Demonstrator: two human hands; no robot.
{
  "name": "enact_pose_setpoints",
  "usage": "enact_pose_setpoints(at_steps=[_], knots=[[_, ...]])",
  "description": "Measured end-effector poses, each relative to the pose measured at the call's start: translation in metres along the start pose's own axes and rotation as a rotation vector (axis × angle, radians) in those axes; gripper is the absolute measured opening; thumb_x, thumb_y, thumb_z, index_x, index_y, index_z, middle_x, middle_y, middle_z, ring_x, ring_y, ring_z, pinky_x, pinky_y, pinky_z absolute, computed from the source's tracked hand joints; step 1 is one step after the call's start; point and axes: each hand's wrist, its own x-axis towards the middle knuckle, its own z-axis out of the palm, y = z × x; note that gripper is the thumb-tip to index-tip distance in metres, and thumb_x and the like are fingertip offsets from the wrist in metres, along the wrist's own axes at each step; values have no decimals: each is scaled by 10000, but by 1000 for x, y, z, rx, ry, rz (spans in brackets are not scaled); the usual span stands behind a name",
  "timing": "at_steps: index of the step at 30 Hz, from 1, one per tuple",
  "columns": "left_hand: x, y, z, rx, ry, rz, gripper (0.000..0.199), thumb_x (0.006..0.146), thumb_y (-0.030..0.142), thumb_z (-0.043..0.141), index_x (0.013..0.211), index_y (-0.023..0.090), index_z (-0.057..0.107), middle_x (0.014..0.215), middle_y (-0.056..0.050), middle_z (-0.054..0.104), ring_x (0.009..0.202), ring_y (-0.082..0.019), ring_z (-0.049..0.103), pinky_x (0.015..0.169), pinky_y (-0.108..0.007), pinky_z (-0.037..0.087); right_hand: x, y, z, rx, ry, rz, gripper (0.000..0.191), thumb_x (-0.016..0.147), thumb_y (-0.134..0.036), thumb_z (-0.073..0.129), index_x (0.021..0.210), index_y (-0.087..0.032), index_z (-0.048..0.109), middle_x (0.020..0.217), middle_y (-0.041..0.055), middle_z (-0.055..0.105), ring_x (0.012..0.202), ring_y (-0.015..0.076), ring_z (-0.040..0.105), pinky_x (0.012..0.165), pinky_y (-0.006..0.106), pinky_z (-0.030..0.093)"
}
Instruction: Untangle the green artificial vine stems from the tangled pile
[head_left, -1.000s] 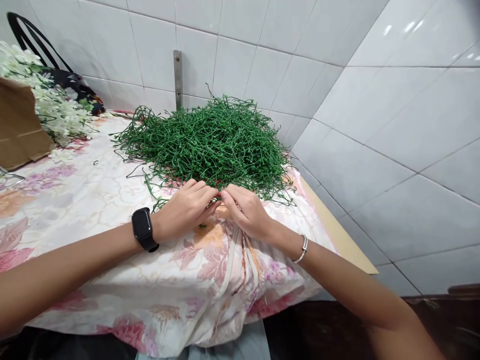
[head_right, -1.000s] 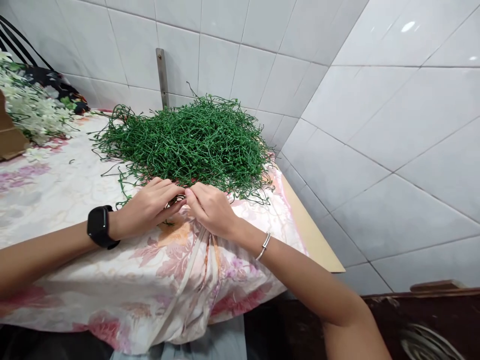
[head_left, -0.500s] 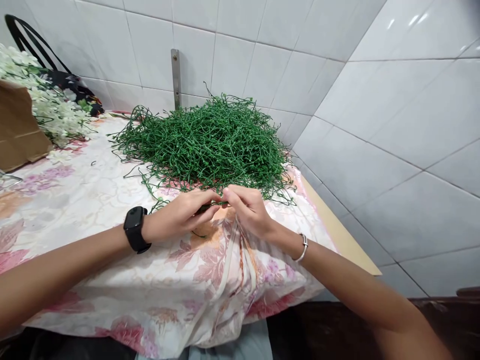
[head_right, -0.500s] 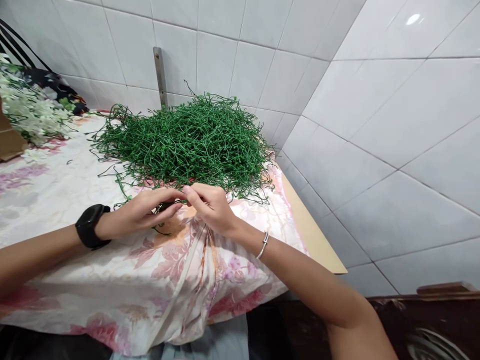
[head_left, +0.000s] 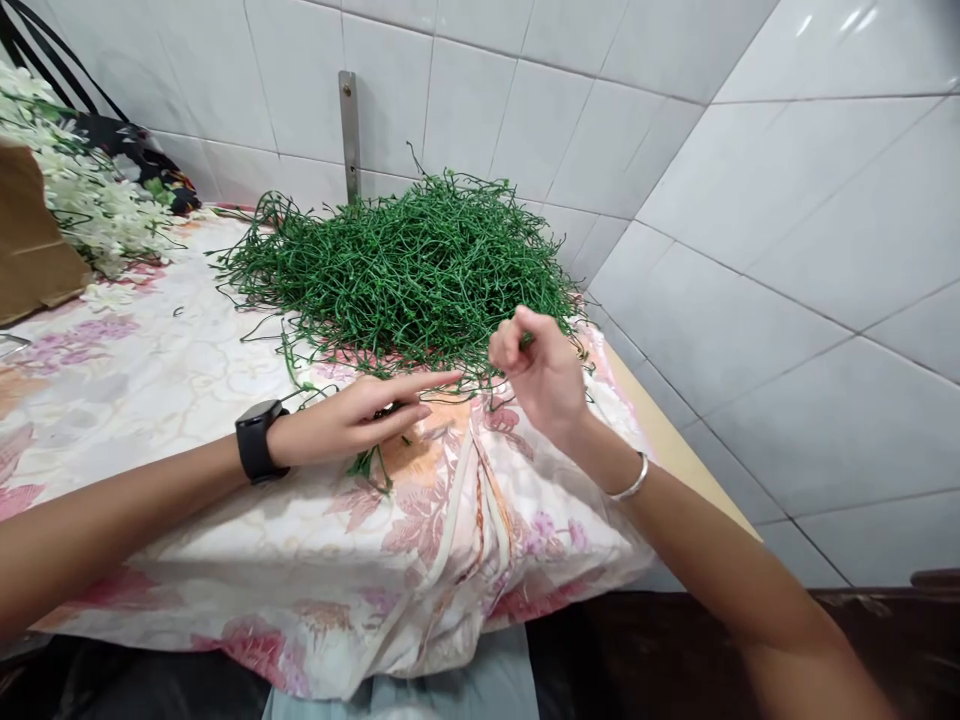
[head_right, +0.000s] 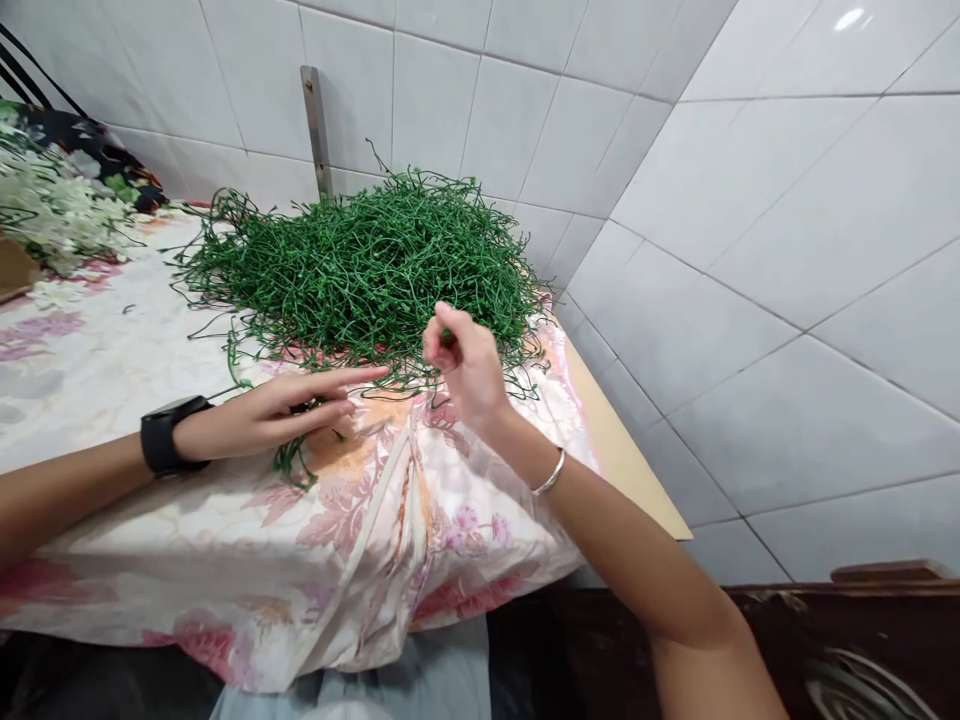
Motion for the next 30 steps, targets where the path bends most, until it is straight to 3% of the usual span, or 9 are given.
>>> enact_pose_setpoints(at_steps=[4, 9, 14, 19, 24, 30], knots=[[1, -7, 0, -125, 97, -109, 419, 871, 336, 362, 1264, 192, 338, 741, -6, 567, 691, -110, 539, 630, -201, 417, 9, -7, -9, -79, 86, -59, 383, 805, -401, 434, 516, -164, 516, 509, -25, 417, 459, 54, 332, 468, 215, 287], [4, -11, -3, -185, 174, -147, 370, 839, 362, 430, 1169, 197, 430, 849, -31, 583, 788, -133, 542, 709, -237, 419, 9, 3, -7, -124, 27, -2, 369, 818, -437, 404, 632, -164, 569, 521, -26, 427, 480, 59, 392, 480, 211, 323], [2, -11, -7, -218, 145, -93, 332, 814, 291, 463, 1125, 176, 459, 964, -52, 557, 851, -152, 524, 764, -267, 414, 7, 10, -5, -214, -97, -62, 337, 850, -417, 363, 835, -167, 589, 749, 17, 567, 714, 93, 538, 730, 254, 428], [-2, -11, -11, -190, 146, -5, 347, 765, 156, 440, 1110, 174, 471, 1007, -58, 542, 922, -175, 500, 827, -319, 399, 4, 8, -2, -327, -109, -133, 287, 860, -376, 371, 931, -174, 561, 988, 46, 578, 990, 127, 517, 944, 311, 355], [0, -9, -9, -126, 233, 39, 461, 760, 111, 492, 1197, 188, 368, 1006, -58, 555, 940, -162, 509, 859, -324, 392, -2, 1, 2, -504, -145, -181, 211, 851, -327, 413, 885, -185, 564, 907, 26, 580, 899, 115, 529, 856, 282, 393], [1, -3, 0, -154, 287, 135, 472, 800, 135, 486, 1232, 184, 304, 1015, -65, 525, 991, -152, 512, 908, -331, 431, -10, 3, 7, -652, -350, -222, 153, 795, -312, 513, 799, -174, 577, 806, 23, 586, 780, 120, 537, 747, 280, 410]])
